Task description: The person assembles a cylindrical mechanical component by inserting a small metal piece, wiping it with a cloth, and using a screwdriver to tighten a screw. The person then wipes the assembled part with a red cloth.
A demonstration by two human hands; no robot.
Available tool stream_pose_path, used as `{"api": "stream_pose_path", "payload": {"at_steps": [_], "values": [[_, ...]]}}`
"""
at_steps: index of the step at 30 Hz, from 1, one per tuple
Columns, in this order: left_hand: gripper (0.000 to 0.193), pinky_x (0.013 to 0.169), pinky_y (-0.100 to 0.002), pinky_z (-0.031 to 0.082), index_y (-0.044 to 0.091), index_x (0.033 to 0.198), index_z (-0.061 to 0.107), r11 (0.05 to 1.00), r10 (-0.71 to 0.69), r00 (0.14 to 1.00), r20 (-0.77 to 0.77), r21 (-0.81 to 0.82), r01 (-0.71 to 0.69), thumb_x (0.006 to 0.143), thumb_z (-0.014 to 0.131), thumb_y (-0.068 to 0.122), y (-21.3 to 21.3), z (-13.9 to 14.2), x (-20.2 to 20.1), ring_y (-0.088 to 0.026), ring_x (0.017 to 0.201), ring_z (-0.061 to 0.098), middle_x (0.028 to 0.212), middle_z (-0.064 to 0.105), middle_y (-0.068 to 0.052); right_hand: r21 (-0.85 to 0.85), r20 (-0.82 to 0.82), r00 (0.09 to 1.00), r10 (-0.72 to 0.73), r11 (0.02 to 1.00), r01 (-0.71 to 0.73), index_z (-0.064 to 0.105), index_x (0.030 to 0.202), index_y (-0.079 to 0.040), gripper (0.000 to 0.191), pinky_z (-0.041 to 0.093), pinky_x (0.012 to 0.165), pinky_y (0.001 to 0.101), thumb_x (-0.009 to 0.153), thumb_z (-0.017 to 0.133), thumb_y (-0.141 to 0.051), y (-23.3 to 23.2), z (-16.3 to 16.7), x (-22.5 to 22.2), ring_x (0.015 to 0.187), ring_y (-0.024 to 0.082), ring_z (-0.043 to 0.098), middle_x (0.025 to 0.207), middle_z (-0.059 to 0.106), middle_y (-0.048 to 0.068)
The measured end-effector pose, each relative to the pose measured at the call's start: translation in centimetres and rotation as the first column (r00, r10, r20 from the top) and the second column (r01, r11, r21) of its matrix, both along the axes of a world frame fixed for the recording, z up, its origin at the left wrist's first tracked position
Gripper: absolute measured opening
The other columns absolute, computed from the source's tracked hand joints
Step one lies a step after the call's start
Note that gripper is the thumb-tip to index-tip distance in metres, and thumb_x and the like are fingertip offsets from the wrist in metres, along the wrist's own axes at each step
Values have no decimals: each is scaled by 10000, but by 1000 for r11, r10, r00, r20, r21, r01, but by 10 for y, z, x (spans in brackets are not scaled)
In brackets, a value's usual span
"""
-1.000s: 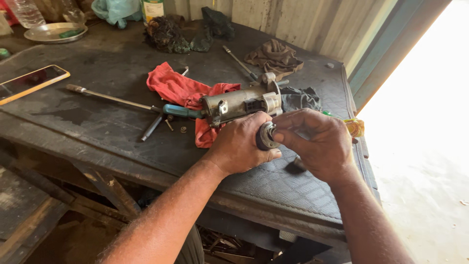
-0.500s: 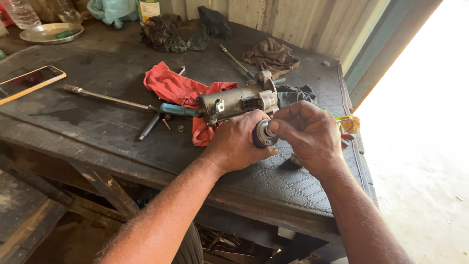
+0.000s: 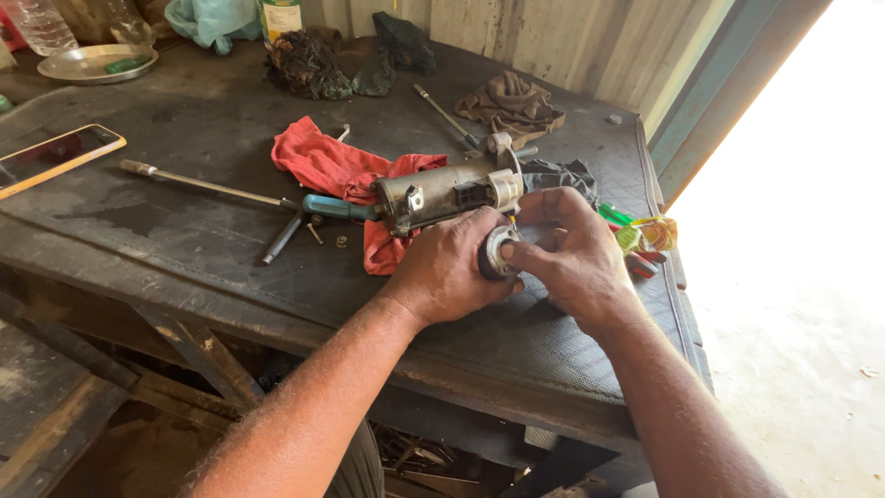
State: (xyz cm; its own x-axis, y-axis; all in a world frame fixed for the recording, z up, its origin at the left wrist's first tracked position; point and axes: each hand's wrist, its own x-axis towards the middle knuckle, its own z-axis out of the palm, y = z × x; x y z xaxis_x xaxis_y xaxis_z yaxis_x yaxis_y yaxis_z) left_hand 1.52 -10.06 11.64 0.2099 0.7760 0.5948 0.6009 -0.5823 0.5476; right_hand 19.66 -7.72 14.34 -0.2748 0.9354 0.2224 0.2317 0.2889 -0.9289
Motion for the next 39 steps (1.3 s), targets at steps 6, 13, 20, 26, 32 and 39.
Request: {"api": "stream_pose_path", "payload": {"at_steps": [6,13,20,26,32,39], "values": [[584,810,-461,563,115,1136,585,997,-26,1000,7,73,25,683,907,295,1,-2,-1,-346,1001,720,1047,729,-102,64,-93,995,34,998,-28,542,1298,-45,615,575,878,321,757,818,-140,3,-2,1,1024,161,681,1215,638,114],[588,883,-475,533,118,1152,588,972,105,992,-67,218,-89,700,889,341,4,-7,0,-334,1042,686,1068,694,-102,195,-68,986,-154,967,164,644,1226,-9,393,567,863,303,866,760,-117,-1,13,18,973,161,654,1133,692,92],[674,889,-468,522,112,1114,655,992,98,985,-140,90,-86,658,859,565,12,-10,2,-339,1062,673,1099,717,-99,323,630,729,-267,944,67,695,1175,-162,445,546,875,370,759,818,-263,-38,24,28,997,201,694,1120,749,33],[614,885,-470,517,100,1100,684,992,126,979,-158,44,-121,666,873,491,12,-9,3,-342,1054,664,1084,722,-103,341,800,534,-273,940,-30,680,1255,-215,495,460,980,435,784,812,-293,-41,12,30,1104,255,622,992,755,55],[510,881,-452,534,91,1116,690,989,113,990,-84,101,-104,761,828,430,10,-7,1,-333,1042,677,1078,719,-109,245,274,942,-193,961,126,650,1173,-80,368,579,736,319,851,795,-183,-16,20,36,860,193,712,1189,726,39],[451,771,-374,577,75,1107,690,969,44,994,103,239,-68,866,780,445,5,-1,-1,-264,942,730,1004,724,-81,61,-371,928,36,998,-14,426,1445,-31,734,628,748,332,802,779,-51,8,37,22,847,213,732,957,713,141]]}}
